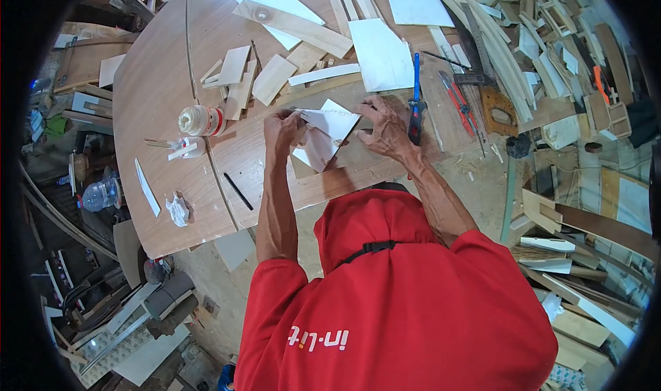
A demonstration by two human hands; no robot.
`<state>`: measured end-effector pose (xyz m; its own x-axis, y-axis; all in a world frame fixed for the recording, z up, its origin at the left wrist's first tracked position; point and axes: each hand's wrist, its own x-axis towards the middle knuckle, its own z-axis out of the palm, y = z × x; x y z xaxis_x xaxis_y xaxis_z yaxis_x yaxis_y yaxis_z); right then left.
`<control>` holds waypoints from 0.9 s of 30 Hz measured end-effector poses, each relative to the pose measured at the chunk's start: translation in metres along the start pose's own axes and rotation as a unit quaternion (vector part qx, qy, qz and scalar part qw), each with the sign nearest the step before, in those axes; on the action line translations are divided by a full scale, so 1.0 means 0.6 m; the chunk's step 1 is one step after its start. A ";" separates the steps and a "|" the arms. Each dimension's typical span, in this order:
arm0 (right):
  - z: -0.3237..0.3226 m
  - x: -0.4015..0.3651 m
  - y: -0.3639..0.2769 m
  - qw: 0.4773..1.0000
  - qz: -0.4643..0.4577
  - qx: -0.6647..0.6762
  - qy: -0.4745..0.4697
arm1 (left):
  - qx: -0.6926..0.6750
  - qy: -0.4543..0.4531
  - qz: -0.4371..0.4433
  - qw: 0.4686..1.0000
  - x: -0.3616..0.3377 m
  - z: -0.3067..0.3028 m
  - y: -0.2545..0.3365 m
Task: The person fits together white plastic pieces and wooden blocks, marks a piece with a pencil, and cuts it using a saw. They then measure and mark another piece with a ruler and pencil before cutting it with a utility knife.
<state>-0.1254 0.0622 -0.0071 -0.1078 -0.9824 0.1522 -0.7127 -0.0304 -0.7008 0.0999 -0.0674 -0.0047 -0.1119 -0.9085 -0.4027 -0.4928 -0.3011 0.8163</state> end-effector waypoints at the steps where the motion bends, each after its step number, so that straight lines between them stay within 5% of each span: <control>1: -0.002 0.001 0.000 1.000 0.000 0.003 0.013 | 0.000 -0.001 0.001 1.000 -0.008 0.001 0.003; 3: -0.012 0.004 0.000 0.997 0.040 0.059 0.011 | 0.257 0.214 0.170 0.927 -0.037 0.009 0.012; 6: -0.024 0.006 0.000 0.992 0.065 0.100 0.050 | 0.397 0.219 0.236 0.860 -0.141 0.053 0.071; 10: -0.059 0.007 0.014 0.983 0.089 0.117 0.113 | 0.471 0.076 0.290 0.830 -0.223 0.132 0.071; 17: -0.116 -0.025 0.063 0.971 0.152 0.083 0.168 | 0.510 0.037 0.257 0.820 -0.206 0.175 0.041; 22: -0.141 -0.057 0.091 0.959 0.213 0.044 0.179 | 0.582 0.038 0.310 0.751 -0.197 0.168 0.042; 27: -0.177 -0.082 0.119 0.943 0.244 -0.019 0.223 | 0.552 0.049 0.335 0.762 -0.186 0.174 0.048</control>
<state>-0.2446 0.1280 0.0090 -0.7052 -0.7016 0.1022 -0.5256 0.4206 -0.7395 0.0077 0.0554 0.0206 -0.6197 -0.7843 0.0287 -0.7846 0.6184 -0.0432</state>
